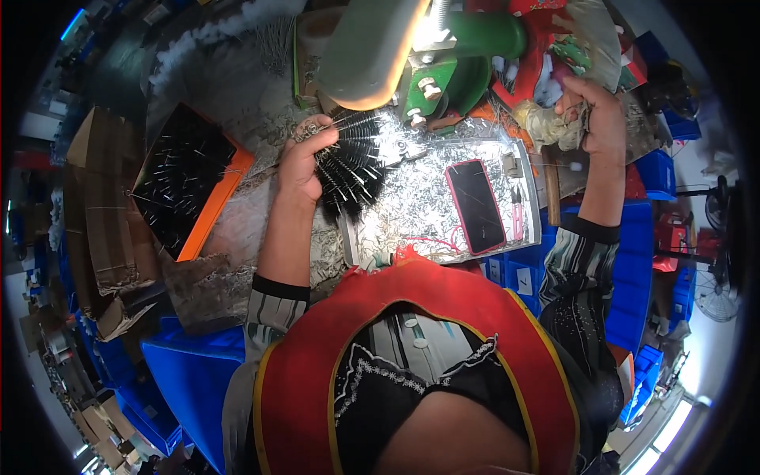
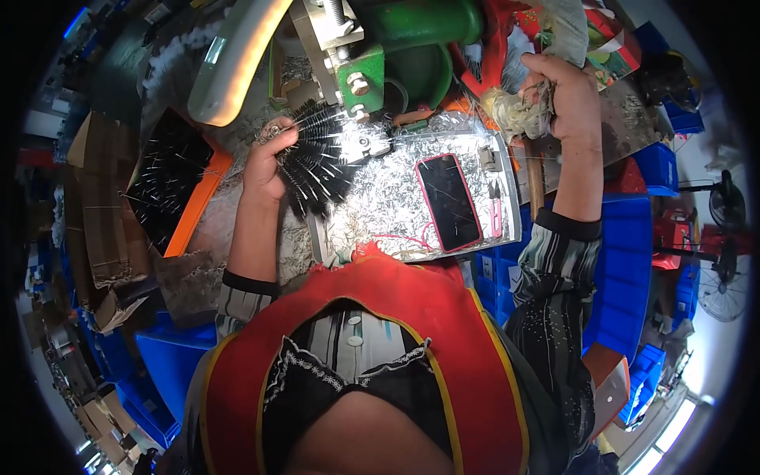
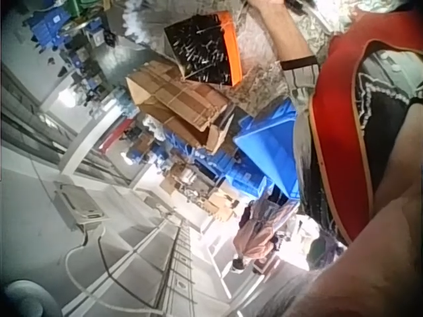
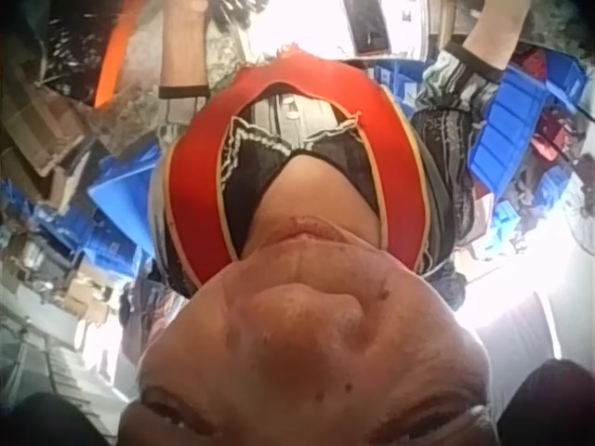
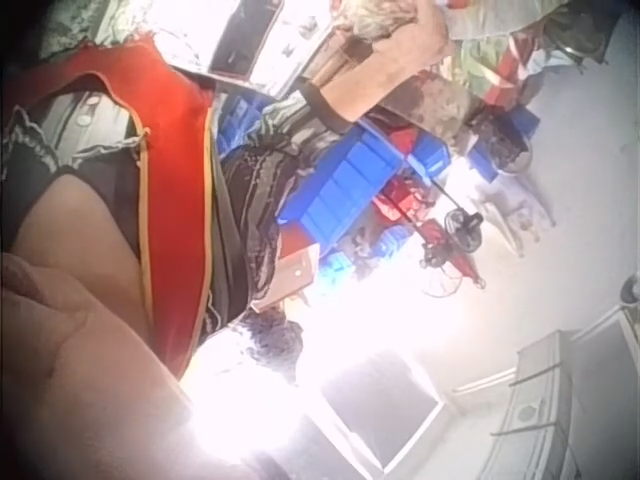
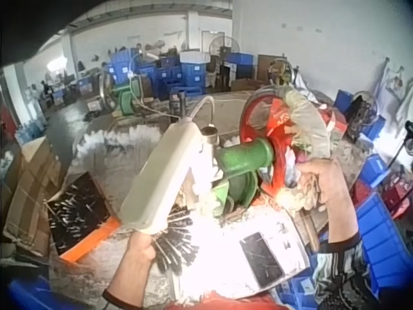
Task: Assembling and processing black industrial brushes using a workstation machine.
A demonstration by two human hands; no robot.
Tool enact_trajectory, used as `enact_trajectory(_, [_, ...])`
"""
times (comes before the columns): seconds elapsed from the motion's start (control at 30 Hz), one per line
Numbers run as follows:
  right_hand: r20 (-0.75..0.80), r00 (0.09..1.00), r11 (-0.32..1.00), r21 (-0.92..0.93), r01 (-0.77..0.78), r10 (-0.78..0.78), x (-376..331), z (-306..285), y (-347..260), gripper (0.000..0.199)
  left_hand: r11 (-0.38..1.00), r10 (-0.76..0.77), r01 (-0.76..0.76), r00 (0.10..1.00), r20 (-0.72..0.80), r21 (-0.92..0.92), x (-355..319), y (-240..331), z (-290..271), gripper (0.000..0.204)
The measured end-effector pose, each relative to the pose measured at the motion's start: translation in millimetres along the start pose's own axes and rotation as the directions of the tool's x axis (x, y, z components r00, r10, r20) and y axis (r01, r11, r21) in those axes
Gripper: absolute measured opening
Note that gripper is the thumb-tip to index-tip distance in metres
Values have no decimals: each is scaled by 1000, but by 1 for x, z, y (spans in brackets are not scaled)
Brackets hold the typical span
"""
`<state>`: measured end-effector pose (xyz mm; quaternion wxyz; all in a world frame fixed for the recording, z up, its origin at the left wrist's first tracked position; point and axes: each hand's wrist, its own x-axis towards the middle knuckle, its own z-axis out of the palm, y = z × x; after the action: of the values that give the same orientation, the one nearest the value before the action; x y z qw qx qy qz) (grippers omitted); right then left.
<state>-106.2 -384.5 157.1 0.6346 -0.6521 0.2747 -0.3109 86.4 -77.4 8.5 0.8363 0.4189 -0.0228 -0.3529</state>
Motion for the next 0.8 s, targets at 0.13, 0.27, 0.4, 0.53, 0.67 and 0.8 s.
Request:
enact_trajectory(0.13, [86,995,998,-44,-41,45,9,-6,-11,22,1000,-2,3,999,-50,22,2,1,0,22])
enact_trajectory(0.27, [130,988,991,-119,-62,77,12,-5,-25,18,999,-25,27,999,-47,32,1,5,8,20])
enact_trajectory(0.4, [121,992,997,-75,-13,22,12,-10,-11,18,999,-49,49,999,-23,8,5,5,9,20])
enact_trajectory(0.53, [-176,886,886,109,451,-429,-6,13,69,9,999,-37,37,999,-11,9,6,6,6,20])
enact_trajectory(0.67, [-84,877,814,340,471,-472,-3,19,93,9,997,-79,79,996,-44,5,8,5,5,20])
enact_trajectory(0.8, [14,970,935,268,232,-244,4,-3,70,10,1000,0,0,980,-199,1,0,-6,5,22])
